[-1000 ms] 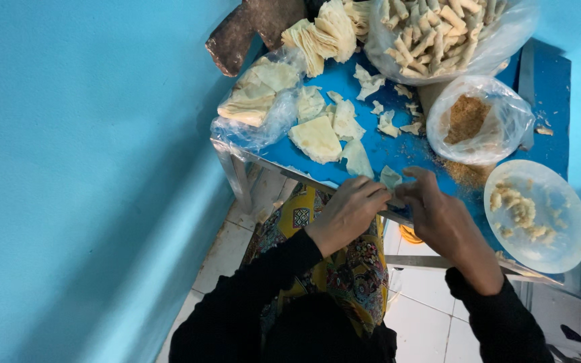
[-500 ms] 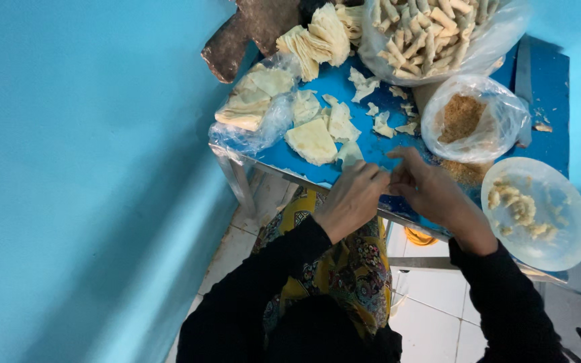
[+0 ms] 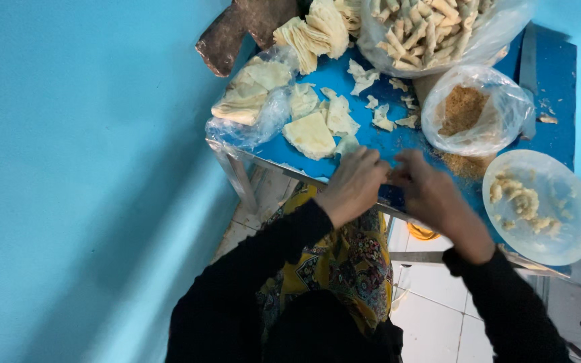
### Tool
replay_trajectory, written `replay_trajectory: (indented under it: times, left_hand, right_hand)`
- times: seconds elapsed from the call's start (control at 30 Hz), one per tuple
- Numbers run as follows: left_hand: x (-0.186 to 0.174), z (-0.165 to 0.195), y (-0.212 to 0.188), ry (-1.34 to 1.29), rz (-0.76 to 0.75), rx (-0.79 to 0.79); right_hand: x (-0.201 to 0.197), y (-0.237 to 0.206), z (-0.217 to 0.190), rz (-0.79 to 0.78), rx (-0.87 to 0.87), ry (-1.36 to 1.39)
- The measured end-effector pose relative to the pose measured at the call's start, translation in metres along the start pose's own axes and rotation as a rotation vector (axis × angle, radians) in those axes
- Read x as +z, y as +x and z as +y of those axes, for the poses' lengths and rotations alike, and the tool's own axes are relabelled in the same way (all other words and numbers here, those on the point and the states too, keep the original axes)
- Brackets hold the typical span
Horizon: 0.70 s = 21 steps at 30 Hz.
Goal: The person picks up thin square pastry sheets from a blue work table, folds and rolls each sheet by hand into a tight cylinder, and places the finished roll into a plastic bag of completed rolls. They occasionally reach into a bag of brown powder and a plate of crumbly material during the work.
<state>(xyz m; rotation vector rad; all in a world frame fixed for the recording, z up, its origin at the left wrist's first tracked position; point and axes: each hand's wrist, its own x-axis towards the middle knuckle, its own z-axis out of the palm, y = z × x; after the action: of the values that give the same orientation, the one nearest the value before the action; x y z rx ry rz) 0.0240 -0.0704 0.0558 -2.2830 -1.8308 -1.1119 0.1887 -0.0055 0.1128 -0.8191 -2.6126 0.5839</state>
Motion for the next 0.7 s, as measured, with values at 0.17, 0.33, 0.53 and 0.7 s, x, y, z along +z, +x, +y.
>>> replay_trajectory:
  times: [0.17, 0.33, 0.53, 0.7]
  left_hand:
    - [-0.009, -0.022, 0.017, -0.077, -0.226, -0.048]
    - [-0.001, -0.004, -0.013, 0.036, 0.074, 0.066]
    - [-0.01, 0.002, -0.016, 0.231, 0.047, 0.115]
    - [-0.013, 0.007, -0.019, 0.209, -0.076, 0.098]
  right_hand:
    - [-0.012, 0.021, 0.009, -0.119, 0.13, 0.25]
    - [0.005, -0.007, -0.002, 0.061, 0.021, 0.014]
    - [0.004, -0.007, -0.009, 0.091, -0.141, -0.084]
    - [-0.003, -0.011, -0.008, -0.02, -0.099, 0.055]
